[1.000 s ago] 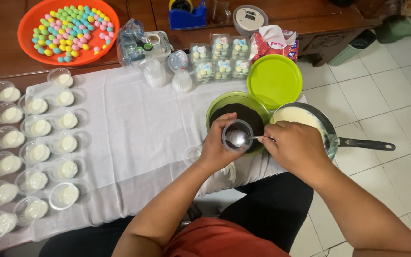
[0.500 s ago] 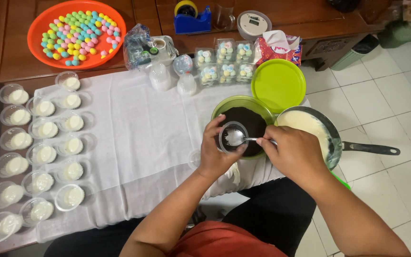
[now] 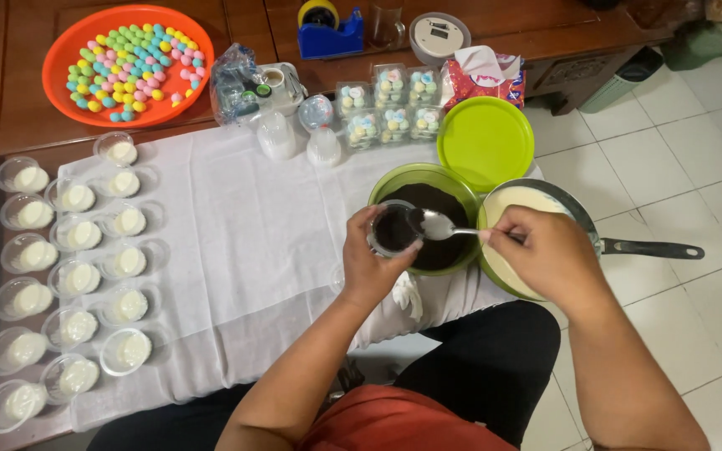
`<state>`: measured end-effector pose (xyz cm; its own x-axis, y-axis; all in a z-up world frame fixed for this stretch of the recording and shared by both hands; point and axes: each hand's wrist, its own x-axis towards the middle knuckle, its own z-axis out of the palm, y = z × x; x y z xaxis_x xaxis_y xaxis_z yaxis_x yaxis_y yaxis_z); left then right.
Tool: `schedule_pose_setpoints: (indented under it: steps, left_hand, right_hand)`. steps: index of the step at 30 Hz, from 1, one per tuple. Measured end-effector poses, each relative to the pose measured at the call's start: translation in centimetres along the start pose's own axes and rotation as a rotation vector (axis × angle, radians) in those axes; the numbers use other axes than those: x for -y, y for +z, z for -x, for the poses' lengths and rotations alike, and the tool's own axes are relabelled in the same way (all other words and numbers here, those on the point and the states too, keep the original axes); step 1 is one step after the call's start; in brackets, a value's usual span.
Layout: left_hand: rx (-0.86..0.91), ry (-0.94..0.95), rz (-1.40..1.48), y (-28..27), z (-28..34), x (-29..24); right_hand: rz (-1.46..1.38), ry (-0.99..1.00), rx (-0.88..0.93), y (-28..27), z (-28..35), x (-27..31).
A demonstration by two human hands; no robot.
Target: Filling small plastic cups with layers of white and dark liquid mixtures to make desserts
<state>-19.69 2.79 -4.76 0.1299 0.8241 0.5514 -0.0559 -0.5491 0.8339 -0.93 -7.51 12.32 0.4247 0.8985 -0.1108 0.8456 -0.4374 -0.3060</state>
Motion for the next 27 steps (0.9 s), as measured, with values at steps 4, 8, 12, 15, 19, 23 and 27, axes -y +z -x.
schedule_pose_setpoints:
  steps: [4,8,12,15,19,23,27]
  left_hand:
    - [0.089,-0.236,0.008,-1.2,0.4,0.6]
    - [0.264,-0.217,-0.075,-2.6,-0.1,-1.2]
    - [0.356,-0.218,-0.073,-2.7,-1.1,-0.9]
    - [0.297,-0.271,-0.124,-3.1,-2.1,-1.2]
    - [0.471,-0.316,-0.09,-1.7,-1.5,-1.3]
    - [0.561,-0.47,0.041,-0.7,-0.2,-1.5]
    - [0.586,-0.535,0.02,-1.4,-0.4,-2.2]
  right_hand:
    - [0.079,0.054,-0.05,4.8,-3.0,-6.2]
    - [0.372,-0.155,-0.199,15.7,-6.3,-11.5]
    - [0.157,-0.256,-0.17,15.2,-3.5,-12.0]
    - [0.303,-0.067,-0.342,13.1,-1.7,-17.2]
    - [0.427,0.505,0.157,13.8,0.6,-24.5]
    - [0.362,0.528,0.269,13.1,1.9,-24.5]
    - [0.44,0.367,0.129,9.5,1.3,-23.7]
